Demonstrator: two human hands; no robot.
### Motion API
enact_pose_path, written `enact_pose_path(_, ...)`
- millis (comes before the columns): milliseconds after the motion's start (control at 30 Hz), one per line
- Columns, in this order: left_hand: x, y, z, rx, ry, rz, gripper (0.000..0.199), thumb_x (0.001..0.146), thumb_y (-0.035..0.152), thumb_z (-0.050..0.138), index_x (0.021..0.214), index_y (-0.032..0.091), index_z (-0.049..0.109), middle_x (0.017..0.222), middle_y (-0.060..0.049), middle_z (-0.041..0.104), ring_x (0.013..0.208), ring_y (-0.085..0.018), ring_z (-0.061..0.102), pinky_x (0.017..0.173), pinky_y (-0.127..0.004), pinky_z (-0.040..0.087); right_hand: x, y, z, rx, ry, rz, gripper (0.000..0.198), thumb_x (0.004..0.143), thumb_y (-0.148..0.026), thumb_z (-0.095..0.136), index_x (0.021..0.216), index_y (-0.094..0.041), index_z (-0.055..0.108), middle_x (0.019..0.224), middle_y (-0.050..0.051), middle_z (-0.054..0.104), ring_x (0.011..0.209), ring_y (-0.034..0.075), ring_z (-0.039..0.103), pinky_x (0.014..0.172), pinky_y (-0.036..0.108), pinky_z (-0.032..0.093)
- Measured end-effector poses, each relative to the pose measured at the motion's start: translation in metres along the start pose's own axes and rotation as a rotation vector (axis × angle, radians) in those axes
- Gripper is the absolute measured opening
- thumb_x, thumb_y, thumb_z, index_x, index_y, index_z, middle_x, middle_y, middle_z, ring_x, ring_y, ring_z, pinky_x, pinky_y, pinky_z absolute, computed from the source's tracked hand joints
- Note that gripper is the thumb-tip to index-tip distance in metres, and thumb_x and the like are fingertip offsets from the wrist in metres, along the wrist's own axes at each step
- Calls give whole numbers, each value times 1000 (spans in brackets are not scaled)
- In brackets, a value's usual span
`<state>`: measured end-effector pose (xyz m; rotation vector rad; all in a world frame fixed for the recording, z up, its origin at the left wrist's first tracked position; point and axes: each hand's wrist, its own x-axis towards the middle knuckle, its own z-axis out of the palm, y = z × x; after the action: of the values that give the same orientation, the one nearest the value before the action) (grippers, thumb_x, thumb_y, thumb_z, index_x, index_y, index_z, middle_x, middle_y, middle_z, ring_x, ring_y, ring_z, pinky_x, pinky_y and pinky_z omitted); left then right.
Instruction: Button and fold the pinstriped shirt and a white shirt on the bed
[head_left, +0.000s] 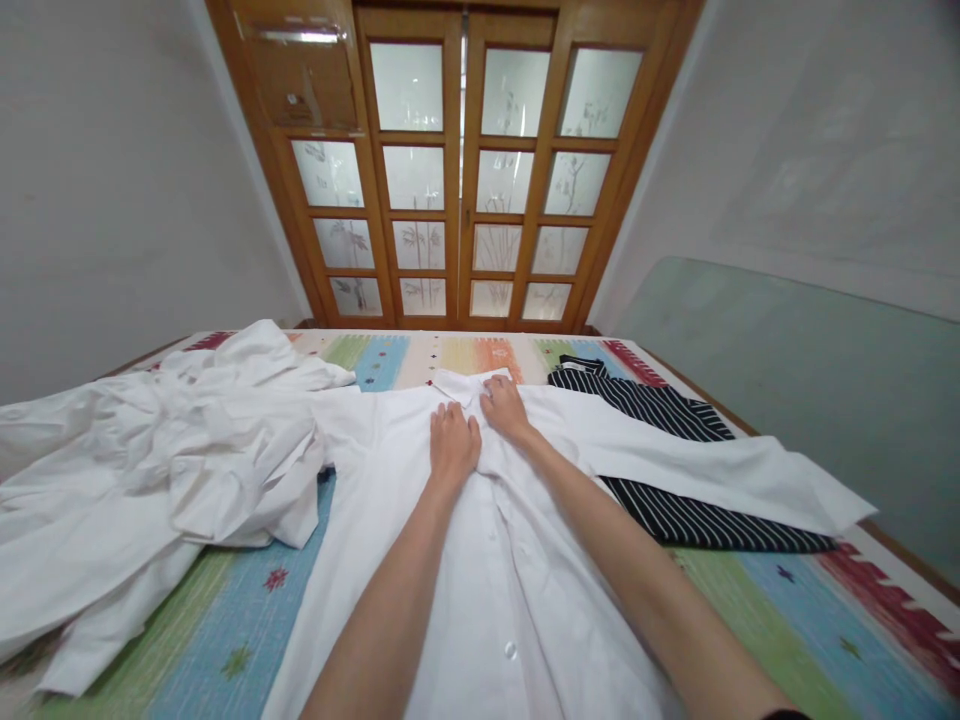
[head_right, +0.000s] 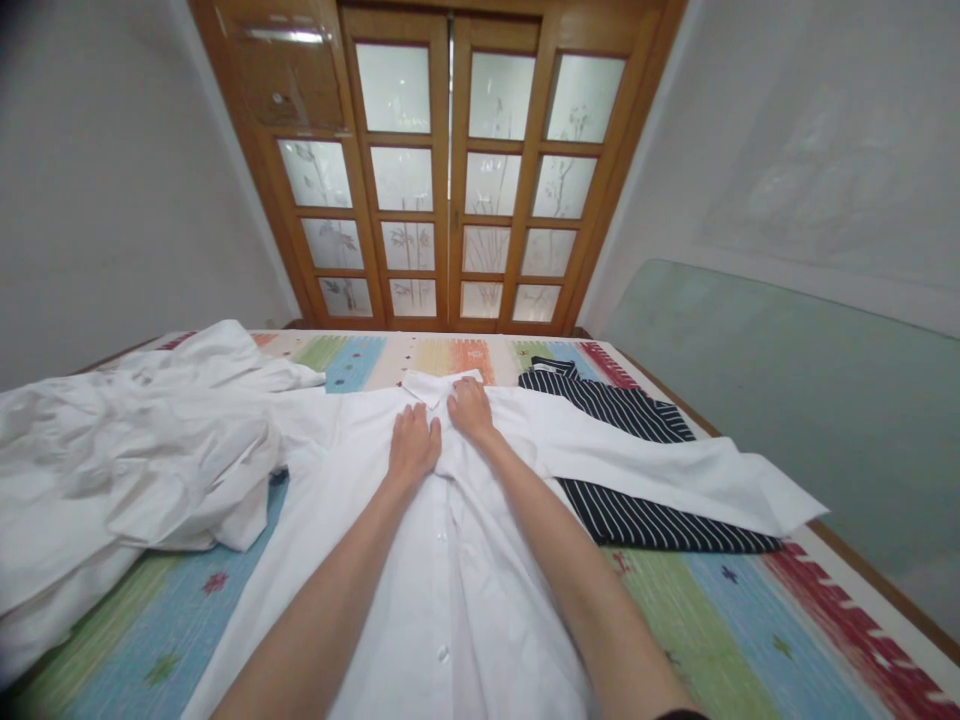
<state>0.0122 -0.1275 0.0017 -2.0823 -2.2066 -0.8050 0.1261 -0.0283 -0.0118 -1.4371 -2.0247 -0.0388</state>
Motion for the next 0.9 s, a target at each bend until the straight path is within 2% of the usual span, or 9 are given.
enact_pose_path(133, 5, -4, 4, 51, -39, -2, 47, 95, 27, 35, 134, 5, 48, 144, -20, 49, 139, -31, 38, 116, -45, 28, -7, 0, 0, 60, 20, 48, 28, 85, -22, 52, 110, -13, 62, 113, 13, 62, 109, 23, 52, 100, 33, 39)
enact_pose_path(333, 31, -24, 10, 80, -66, 84, 50, 97, 26, 30, 138, 1, 44, 148, -22, 43, 139, -31, 38, 113, -41, 33, -9, -7, -7, -25, -49, 58, 27, 87, -32, 56, 106, -14, 64, 109, 13, 64, 105, 25, 54, 95, 34, 40)
enact_pose_path(500, 52, -38, 11, 131, -4, 197, 47, 95, 25, 37, 136, 4, 45, 149, -21, 41, 139, -31, 37, 111, -42, 34, -9, -10, -10, -50, -69, 65, 24, 92, -27, 50, 106, -14, 64, 109, 14, 65, 105, 24, 55, 95, 34, 39)
enact_pose_path(600, 64, -42, 9, 150, 91, 246, 41, 95, 19, 34, 132, 10, 50, 146, -17, 47, 131, -29, 45, 105, -42, 39, -7, -9, -12, -56, -71, 67, 26, 94, -18, 42, 106, -14, 64, 110, 13, 66, 104, 23, 55, 94, 32, 39)
enact_pose_path(667, 73, -46, 7, 163, 110, 274, 40, 95, 18, 33, 129, 13, 54, 140, -14, 54, 122, -29, 50, 99, -42, 42, -7, -10, -13, -53, -77, 65, 28, 94, -15, 39, 106, -14, 65, 110, 13, 66, 104, 23, 55, 94, 32, 39)
enact_pose_path(800, 91, -54, 3, 201, 71, 362, 37, 95, 17, 36, 125, 16, 58, 128, -13, 62, 114, -29, 50, 91, -42, 43, -6, -11, -13, -51, -91, 61, 29, 93, -13, 39, 106, -14, 65, 111, 12, 67, 106, 23, 55, 93, 31, 39)
enact_pose_path(900, 103, -57, -1, 297, -9, 504, 34, 92, 10, 38, 113, 18, 64, 117, -13, 65, 112, -29, 51, 88, -43, 41, -6, -11, -13, -51, -87, 58, 29, 91, -11, 41, 107, -13, 65, 110, 12, 67, 106, 23, 55, 93, 32, 40)
